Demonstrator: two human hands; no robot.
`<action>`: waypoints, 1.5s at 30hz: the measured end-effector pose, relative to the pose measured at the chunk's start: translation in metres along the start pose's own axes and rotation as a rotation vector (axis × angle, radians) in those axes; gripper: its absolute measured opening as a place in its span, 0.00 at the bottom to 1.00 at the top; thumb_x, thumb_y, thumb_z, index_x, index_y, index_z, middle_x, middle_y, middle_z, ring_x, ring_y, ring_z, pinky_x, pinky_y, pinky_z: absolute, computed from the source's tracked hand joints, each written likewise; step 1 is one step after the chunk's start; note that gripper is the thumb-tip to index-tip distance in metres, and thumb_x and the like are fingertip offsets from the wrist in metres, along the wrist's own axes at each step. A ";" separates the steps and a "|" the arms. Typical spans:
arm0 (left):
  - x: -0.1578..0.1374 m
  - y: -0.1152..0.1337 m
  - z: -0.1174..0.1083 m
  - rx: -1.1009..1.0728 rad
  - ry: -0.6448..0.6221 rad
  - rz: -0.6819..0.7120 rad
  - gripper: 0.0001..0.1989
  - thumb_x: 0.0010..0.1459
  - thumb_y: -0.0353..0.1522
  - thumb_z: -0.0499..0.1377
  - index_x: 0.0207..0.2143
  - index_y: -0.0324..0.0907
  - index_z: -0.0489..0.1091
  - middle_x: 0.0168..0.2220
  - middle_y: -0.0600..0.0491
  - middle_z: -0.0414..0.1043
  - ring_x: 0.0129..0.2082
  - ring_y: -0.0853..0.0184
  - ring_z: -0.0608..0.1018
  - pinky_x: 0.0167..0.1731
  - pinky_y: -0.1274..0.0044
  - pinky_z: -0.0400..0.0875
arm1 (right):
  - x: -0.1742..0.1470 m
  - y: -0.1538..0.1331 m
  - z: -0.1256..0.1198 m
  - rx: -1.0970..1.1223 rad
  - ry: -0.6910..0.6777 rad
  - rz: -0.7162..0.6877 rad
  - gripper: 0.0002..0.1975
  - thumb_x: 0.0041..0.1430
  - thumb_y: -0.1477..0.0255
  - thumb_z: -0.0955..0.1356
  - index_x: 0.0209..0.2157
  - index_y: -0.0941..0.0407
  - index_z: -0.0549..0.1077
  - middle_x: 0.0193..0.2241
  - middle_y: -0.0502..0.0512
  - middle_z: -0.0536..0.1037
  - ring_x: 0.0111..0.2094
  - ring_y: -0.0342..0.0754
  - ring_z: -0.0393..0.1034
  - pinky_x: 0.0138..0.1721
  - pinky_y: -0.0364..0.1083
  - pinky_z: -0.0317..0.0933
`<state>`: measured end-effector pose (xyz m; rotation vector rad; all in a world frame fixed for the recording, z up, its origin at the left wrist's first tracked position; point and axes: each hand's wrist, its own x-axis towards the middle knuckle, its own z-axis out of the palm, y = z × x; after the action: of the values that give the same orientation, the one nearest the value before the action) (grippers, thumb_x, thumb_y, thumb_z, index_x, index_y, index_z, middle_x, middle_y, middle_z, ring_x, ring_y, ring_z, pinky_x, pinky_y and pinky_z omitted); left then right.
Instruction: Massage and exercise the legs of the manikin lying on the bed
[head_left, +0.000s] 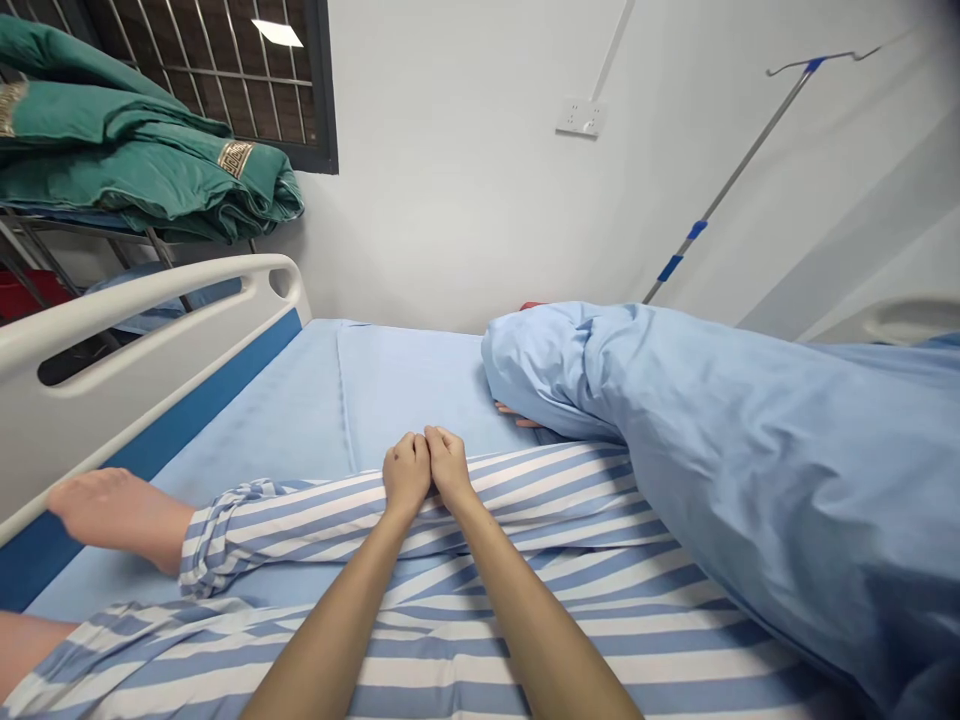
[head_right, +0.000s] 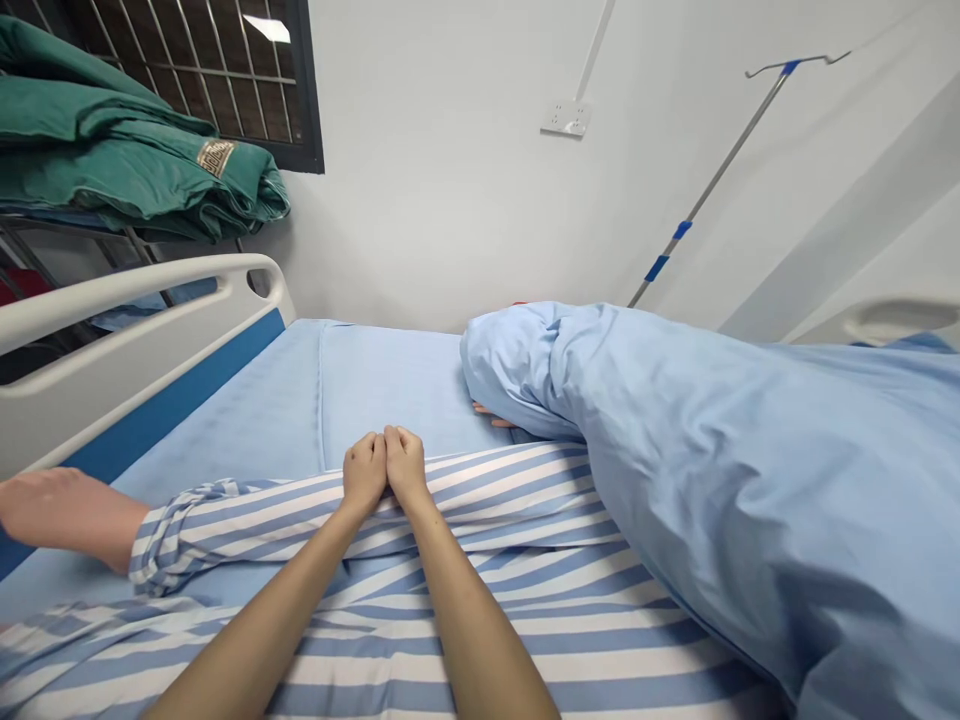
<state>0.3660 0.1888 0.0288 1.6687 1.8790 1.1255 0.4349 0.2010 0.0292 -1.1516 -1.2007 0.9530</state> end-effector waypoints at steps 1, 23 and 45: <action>0.000 0.001 -0.001 0.029 -0.013 0.001 0.15 0.57 0.36 0.43 0.20 0.43 0.59 0.22 0.54 0.68 0.24 0.69 0.66 0.27 0.77 0.52 | 0.000 0.000 0.000 -0.010 0.002 -0.008 0.17 0.52 0.62 0.61 0.16 0.55 0.52 0.15 0.43 0.52 0.20 0.39 0.47 0.21 0.40 0.47; -0.003 0.003 0.003 0.217 -0.035 0.032 0.16 0.57 0.35 0.44 0.21 0.43 0.65 0.23 0.53 0.71 0.25 0.69 0.67 0.25 0.77 0.49 | 0.002 -0.005 -0.050 -0.545 -0.057 -0.214 0.19 0.56 0.64 0.58 0.14 0.56 0.52 0.13 0.43 0.51 0.19 0.39 0.47 0.23 0.42 0.40; 0.004 0.048 0.016 -0.213 0.042 0.022 0.16 0.53 0.36 0.46 0.15 0.42 0.52 0.14 0.60 0.53 0.19 0.73 0.59 0.22 0.80 0.52 | 0.012 -0.009 -0.056 -0.212 0.036 -0.100 0.18 0.54 0.63 0.58 0.14 0.55 0.55 0.13 0.44 0.54 0.18 0.39 0.49 0.21 0.40 0.45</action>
<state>0.4075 0.1957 0.0567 1.5622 1.7005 1.3282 0.4921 0.2024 0.0412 -1.2573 -1.3414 0.7402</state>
